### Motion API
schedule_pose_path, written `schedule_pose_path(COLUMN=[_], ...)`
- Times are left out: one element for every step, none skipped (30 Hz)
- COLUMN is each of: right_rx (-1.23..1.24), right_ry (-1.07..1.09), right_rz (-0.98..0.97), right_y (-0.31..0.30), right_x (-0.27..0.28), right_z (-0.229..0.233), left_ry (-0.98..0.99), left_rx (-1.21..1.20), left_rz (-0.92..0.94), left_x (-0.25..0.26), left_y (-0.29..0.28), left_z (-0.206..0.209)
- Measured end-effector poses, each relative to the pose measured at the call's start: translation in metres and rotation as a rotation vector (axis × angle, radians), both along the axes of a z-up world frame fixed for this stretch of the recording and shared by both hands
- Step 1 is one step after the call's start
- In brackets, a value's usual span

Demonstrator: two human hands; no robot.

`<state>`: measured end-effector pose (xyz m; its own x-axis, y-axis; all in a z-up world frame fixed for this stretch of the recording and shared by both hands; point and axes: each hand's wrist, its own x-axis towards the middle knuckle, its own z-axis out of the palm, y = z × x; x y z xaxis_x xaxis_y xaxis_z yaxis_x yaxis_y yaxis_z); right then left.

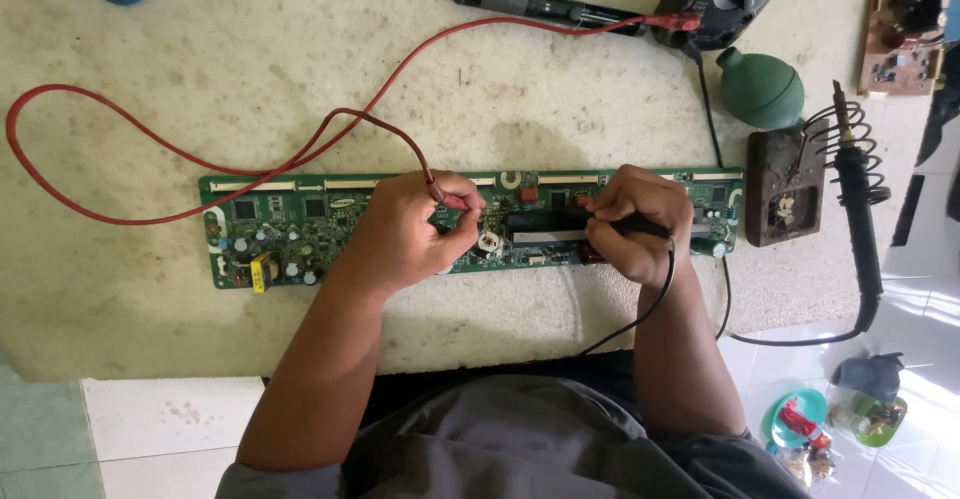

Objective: The person uses a multimeter to test various points on a green circuit board. They hold the red and black probes and touch them to different components on the board while looking at the multimeter display.

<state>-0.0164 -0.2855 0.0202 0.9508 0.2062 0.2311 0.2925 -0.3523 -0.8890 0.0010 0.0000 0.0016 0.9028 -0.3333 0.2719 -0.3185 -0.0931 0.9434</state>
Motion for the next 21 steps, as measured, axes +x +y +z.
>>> schedule_pose_path(right_rx=[-0.005,-0.005,-0.004,-0.003,-0.003,-0.013,-0.023,-0.024,-0.022,-0.021,-0.021,-0.020,-0.018,-0.018,-0.024,-0.032,-0.033,-0.027,-0.022,-0.022,-0.022], right_ry=[0.004,0.003,0.001,-0.001,-0.001,0.006,0.013,0.014,0.016,0.017,0.017,0.026,0.036,0.035,0.044,0.052,0.052,0.052,0.052,0.052,0.054], right_rz=[0.000,0.000,-0.001,-0.003,-0.003,0.003,0.009,0.009,0.010,0.010,0.010,0.008,0.005,0.004,0.007,0.008,0.007,0.005,0.002,0.001,-0.002], right_y=[0.0005,-0.0003,-0.0011,-0.0021,-0.0028,-0.0036,-0.0043,-0.0042,-0.0041,-0.0042,-0.0035,-0.0028,-0.0021,-0.0020,-0.0020,-0.0022,-0.0032,-0.0042,-0.0052,-0.0042,-0.0032], right_x=[0.0001,-0.0002,-0.0005,-0.0010,-0.0011,-0.0011,-0.0012,-0.0012,-0.0013,-0.0008,-0.0008,-0.0009,-0.0009,-0.0002,0.0004,0.0008,0.0002,-0.0005,-0.0012,-0.0010,-0.0007], right_z=[0.0004,-0.0011,-0.0026,-0.0039,-0.0042,-0.0045,-0.0049,-0.0047,-0.0045,-0.0041,-0.0033,-0.0025,-0.0018,-0.0008,0.0001,0.0011,-0.0005,-0.0020,-0.0036,-0.0028,-0.0019], left_ry=[0.002,0.002,0.006,0.012,0.012,0.010,0.008,0.009,0.010,0.010,0.010,0.005,-0.001,-0.001,0.000,0.001,0.000,-0.001,-0.003,-0.004,0.001], left_rx=[-0.004,-0.004,-0.005,-0.007,-0.007,-0.003,0.001,0.001,0.004,0.006,0.006,0.006,0.005,0.006,0.003,0.000,0.000,0.002,0.005,0.004,0.005], left_rz=[-0.001,-0.001,-0.002,-0.003,-0.003,0.000,0.003,0.003,0.004,0.004,0.005,0.008,0.012,0.011,0.004,-0.004,-0.005,-0.006,-0.007,-0.008,-0.004], left_x=[0.0000,0.0000,-0.0001,-0.0003,-0.0005,-0.0007,-0.0010,-0.0010,-0.0010,-0.0006,-0.0008,-0.0009,-0.0010,-0.0006,-0.0001,0.0002,0.0003,0.0002,0.0001,-0.0001,-0.0002], left_y=[-0.0001,0.0000,0.0002,0.0001,0.0000,-0.0003,-0.0004,-0.0003,-0.0001,-0.0001,-0.0003,-0.0005,-0.0007,-0.0002,0.0003,0.0005,0.0005,0.0005,0.0005,0.0004,0.0004], left_z=[0.0005,0.0009,0.0012,0.0017,0.0014,0.0010,0.0005,0.0011,0.0017,0.0024,0.0020,0.0016,0.0013,0.0017,0.0021,0.0023,0.0019,0.0015,0.0010,0.0013,0.0015])
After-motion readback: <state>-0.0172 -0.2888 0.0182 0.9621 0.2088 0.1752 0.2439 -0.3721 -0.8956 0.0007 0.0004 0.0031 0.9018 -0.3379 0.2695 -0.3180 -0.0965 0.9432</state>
